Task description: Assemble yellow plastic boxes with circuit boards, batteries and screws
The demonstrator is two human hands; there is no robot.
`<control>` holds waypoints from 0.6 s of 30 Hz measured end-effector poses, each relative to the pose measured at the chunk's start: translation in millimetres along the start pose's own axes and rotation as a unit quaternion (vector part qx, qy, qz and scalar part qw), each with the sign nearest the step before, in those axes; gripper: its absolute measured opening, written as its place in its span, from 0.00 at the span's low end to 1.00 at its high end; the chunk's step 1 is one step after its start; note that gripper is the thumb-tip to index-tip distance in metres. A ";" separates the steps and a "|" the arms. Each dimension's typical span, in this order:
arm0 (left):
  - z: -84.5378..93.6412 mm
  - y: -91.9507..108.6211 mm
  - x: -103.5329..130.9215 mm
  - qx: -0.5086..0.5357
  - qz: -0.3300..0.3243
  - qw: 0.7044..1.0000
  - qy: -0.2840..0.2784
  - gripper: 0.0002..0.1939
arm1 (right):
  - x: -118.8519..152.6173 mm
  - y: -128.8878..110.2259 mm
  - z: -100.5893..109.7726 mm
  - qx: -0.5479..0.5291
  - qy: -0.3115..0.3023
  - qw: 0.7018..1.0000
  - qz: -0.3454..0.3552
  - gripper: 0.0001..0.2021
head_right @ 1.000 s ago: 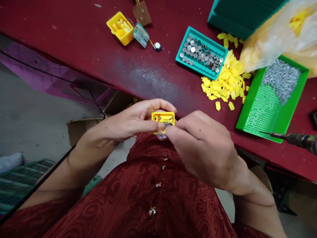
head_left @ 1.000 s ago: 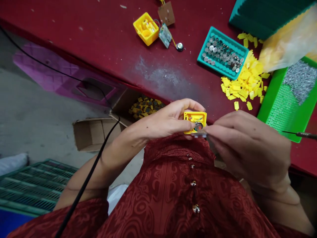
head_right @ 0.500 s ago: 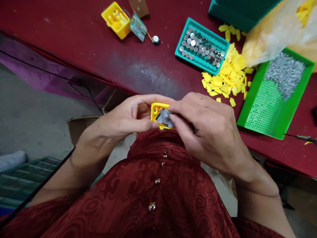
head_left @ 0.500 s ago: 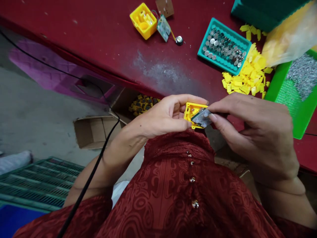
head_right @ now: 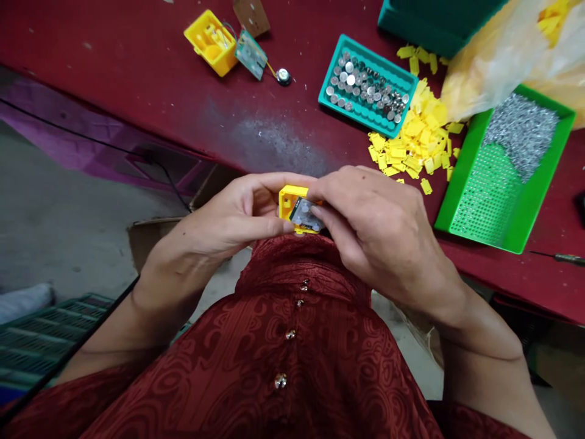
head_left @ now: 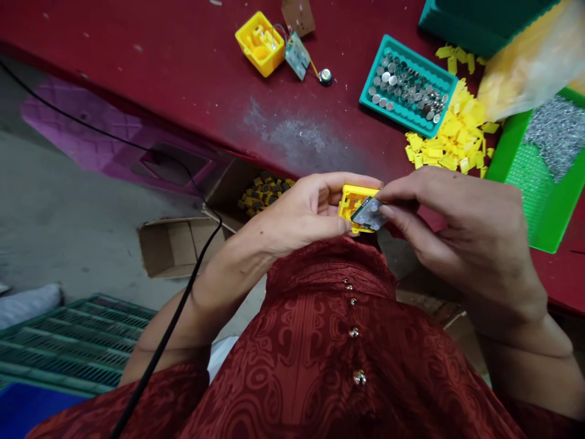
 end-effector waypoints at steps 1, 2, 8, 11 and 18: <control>-0.5 1.0 0.4 0.001 0.003 1.000 0.006 0.23 | 0.2 0.1 -0.2 -0.002 0.001 1.000 -0.001 0.09; -1.2 1.8 0.9 0.004 0.010 1.000 0.012 0.23 | 0.4 -0.2 -0.1 -0.004 0.004 1.000 0.000 0.09; -3.9 3.3 3.1 0.029 0.048 0.998 0.043 0.23 | -0.8 -3.2 0.4 0.003 0.009 1.000 0.014 0.08; -2.9 2.4 3.2 0.042 0.055 0.996 0.055 0.23 | -1.9 -5.0 0.1 0.015 0.004 1.000 0.011 0.07; -4.3 6.5 5.8 0.059 0.046 0.995 0.062 0.24 | -5.4 -14.5 2.0 0.099 -0.004 0.994 0.040 0.07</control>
Point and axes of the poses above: each hand's wrist, its own x-axis away from the middle knuckle, its own z-axis out of the back of the hand, y = z × x, the point moved 6 cm from there along -x, towards the middle knuckle, and after that the axes turned 5 degrees about z, right-handed, at the moved point
